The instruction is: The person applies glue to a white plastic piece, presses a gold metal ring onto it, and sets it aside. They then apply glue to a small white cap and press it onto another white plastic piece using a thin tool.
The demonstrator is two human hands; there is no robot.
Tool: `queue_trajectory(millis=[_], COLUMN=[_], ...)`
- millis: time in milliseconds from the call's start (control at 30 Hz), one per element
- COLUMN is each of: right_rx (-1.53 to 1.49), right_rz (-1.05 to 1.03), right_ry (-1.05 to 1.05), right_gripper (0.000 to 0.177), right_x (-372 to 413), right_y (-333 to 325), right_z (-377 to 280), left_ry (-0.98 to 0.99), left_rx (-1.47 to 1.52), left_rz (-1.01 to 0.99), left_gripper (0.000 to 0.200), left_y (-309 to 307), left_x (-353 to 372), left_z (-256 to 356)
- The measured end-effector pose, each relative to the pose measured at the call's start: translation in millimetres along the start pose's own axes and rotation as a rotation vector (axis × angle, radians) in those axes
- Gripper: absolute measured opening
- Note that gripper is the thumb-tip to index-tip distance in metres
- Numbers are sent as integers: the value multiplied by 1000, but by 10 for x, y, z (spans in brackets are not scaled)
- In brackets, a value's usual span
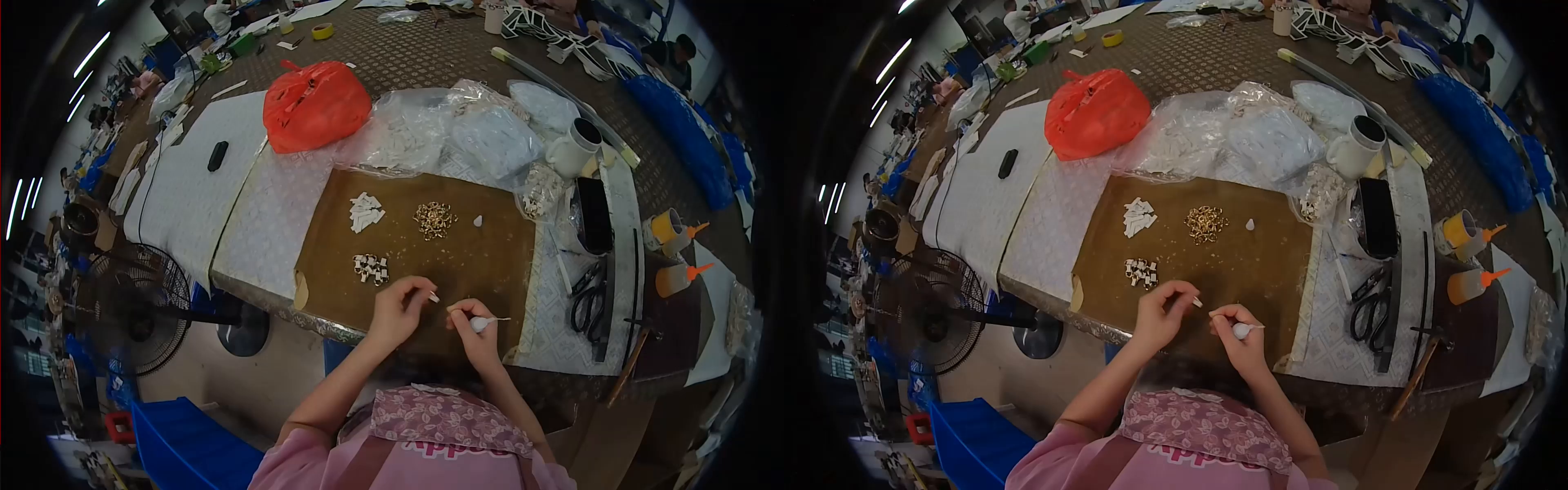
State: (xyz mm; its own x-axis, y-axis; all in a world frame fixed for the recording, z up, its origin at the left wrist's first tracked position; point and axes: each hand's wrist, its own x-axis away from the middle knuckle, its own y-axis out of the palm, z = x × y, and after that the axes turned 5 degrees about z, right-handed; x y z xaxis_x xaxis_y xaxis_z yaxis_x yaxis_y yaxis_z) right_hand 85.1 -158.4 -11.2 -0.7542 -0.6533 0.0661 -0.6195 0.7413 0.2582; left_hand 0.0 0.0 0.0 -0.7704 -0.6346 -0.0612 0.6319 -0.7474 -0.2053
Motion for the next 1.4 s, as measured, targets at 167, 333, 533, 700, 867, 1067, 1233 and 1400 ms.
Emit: queue_trajectory(millis=[167,333,533,700,867,1067,1233,1400], right_rx=[-67,-49,-27,0,-7,-90,-52,-92], right_rz=[40,31,20,39,10,105,117,152], right_ry=[9,14,-11,12,-12,-16,85,121], right_gripper=[10,11,13,12,12,19,12,11], right_x=[-55,-20,-32,-29,-33,-61,-43,-30], right_y=[27,12,16,21,1,137,16,-72], right_z=[-13,-10,-10,-21,29,-90,-72,-125], left_ry=[184,184,147,152,123,115,51,-69], left_rx=[-451,-472,-631,-653,-542,-216,-128,-9], left_rz=[261,380,378,376,401,-191,-420,-544], left_gripper=[10,12,17,21,17,11,13,11], left_y=[-487,-762,-936,-944,-1002,-431,-119,-52], left_x=[-227,-505,-975,-1016,-919,-320,-163,-312], left_z=[118,-2,-253,-304,-267,327,504,329])
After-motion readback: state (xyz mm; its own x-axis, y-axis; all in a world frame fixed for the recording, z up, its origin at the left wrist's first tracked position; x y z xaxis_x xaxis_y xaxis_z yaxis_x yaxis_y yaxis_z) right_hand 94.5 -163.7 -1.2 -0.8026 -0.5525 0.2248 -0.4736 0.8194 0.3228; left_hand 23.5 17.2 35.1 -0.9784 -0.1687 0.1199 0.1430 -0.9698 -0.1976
